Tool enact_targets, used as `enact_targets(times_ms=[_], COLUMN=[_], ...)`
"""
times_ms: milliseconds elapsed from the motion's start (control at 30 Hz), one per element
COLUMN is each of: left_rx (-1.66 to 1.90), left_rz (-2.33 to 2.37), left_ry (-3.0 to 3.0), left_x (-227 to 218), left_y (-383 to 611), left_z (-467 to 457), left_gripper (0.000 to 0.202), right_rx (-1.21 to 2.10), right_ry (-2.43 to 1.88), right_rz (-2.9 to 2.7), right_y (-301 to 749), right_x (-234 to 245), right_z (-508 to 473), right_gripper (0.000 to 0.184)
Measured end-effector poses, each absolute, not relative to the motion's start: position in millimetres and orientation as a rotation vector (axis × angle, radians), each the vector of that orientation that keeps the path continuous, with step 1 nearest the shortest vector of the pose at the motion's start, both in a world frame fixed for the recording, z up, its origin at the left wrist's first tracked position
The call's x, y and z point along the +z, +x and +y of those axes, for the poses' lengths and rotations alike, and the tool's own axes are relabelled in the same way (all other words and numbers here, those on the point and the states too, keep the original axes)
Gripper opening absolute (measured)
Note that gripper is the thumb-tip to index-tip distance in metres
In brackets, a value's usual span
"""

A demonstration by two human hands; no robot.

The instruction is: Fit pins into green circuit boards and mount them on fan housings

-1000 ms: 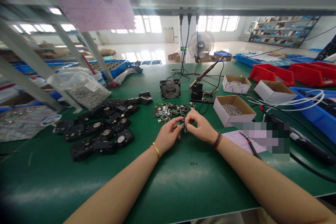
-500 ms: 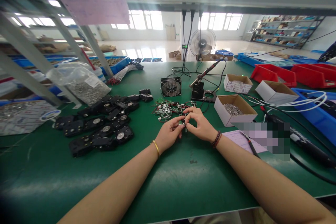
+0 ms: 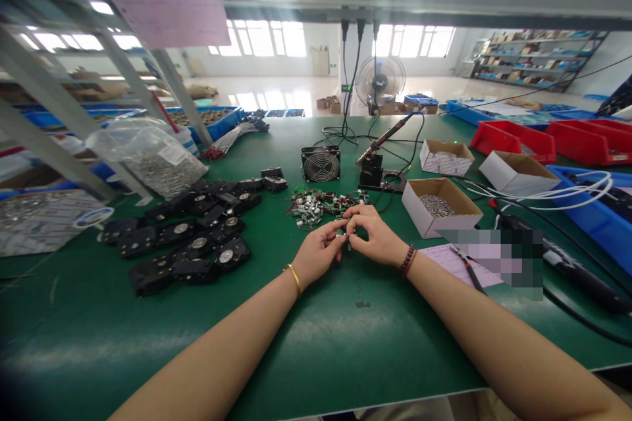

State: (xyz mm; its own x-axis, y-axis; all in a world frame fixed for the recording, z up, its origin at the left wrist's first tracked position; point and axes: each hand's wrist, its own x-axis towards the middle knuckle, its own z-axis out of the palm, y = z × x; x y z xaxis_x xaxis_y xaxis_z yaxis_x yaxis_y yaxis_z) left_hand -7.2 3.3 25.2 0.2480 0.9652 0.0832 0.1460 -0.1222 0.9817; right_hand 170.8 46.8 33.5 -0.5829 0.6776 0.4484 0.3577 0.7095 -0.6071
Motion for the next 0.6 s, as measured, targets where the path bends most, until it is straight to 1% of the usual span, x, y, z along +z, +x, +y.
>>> enact_targets(times_ms=[133, 267, 367, 500, 600], left_rx=[1.03, 1.1, 1.132, 1.179, 1.202], left_rz=[1.098, 1.127, 1.215, 1.291, 1.288], left_ry=[1.438, 1.354, 1.333, 1.293, 1.284], left_x=[25, 23, 23, 28, 32], left_y=[-7, -9, -10, -11, -11], left_z=[5, 10, 13, 13, 12], left_gripper=[0.047, 0.046, 0.047, 0.047, 0.047], right_rx=[0.568, 0.393, 0.318, 0.413, 0.394], right_ry=[-0.768, -0.799, -0.973, -1.278, -1.378], right_rz=[-2.232, -2.226, -2.303, -2.611, -2.771], right_y=[170, 175, 185, 194, 185], right_x=[34, 39, 45, 53, 56], right_z=[46, 46, 48, 41, 30], right_gripper=[0.009, 0.013, 0.013, 0.018, 0.022])
